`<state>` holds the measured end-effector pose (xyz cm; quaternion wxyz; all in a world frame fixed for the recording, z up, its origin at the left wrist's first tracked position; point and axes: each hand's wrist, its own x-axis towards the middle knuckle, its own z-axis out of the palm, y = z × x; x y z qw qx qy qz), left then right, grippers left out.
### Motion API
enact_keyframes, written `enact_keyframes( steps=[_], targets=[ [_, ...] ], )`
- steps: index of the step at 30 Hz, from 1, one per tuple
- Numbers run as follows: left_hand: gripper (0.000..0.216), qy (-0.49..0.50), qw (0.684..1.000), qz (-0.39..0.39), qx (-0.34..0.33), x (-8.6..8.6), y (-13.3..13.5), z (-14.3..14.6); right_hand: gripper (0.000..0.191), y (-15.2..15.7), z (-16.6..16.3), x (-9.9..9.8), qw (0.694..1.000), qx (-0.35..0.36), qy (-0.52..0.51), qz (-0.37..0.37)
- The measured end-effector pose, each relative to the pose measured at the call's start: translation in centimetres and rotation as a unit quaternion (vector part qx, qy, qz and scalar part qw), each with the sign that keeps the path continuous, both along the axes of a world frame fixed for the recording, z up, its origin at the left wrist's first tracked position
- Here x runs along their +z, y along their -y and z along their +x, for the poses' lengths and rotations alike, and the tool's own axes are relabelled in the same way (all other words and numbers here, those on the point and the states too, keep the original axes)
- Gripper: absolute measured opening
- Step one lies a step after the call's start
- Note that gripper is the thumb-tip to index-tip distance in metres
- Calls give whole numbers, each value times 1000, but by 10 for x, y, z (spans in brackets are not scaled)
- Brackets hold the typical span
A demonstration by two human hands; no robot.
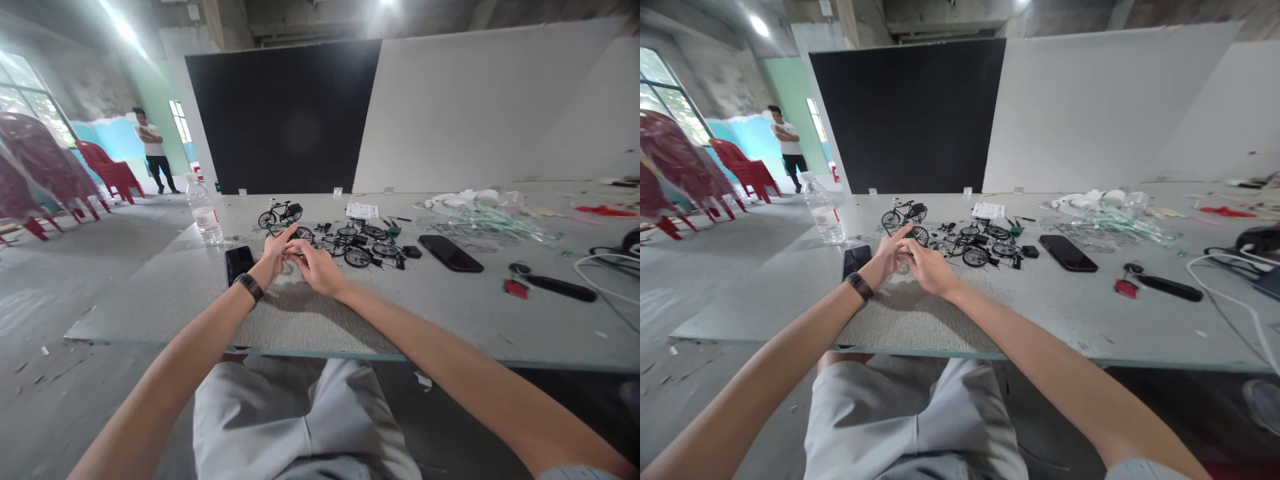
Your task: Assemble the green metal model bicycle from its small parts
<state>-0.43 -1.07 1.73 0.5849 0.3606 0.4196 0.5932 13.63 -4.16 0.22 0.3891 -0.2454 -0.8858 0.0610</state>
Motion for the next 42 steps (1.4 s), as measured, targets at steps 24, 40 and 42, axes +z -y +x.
enact_keyframes(
  steps=[24, 40, 42],
  targets=[
    [32, 81, 995, 29, 55, 8, -17, -10, 19, -22, 25, 5, 976, -216, 7, 33],
    [39, 39, 993, 23, 112, -3, -21, -13, 52, -46, 41, -1, 935, -197, 294, -35],
    [39, 37, 993, 24, 111, -2, -20, -13, 53, -47, 41, -1, 935, -195, 293, -44]
  ],
)
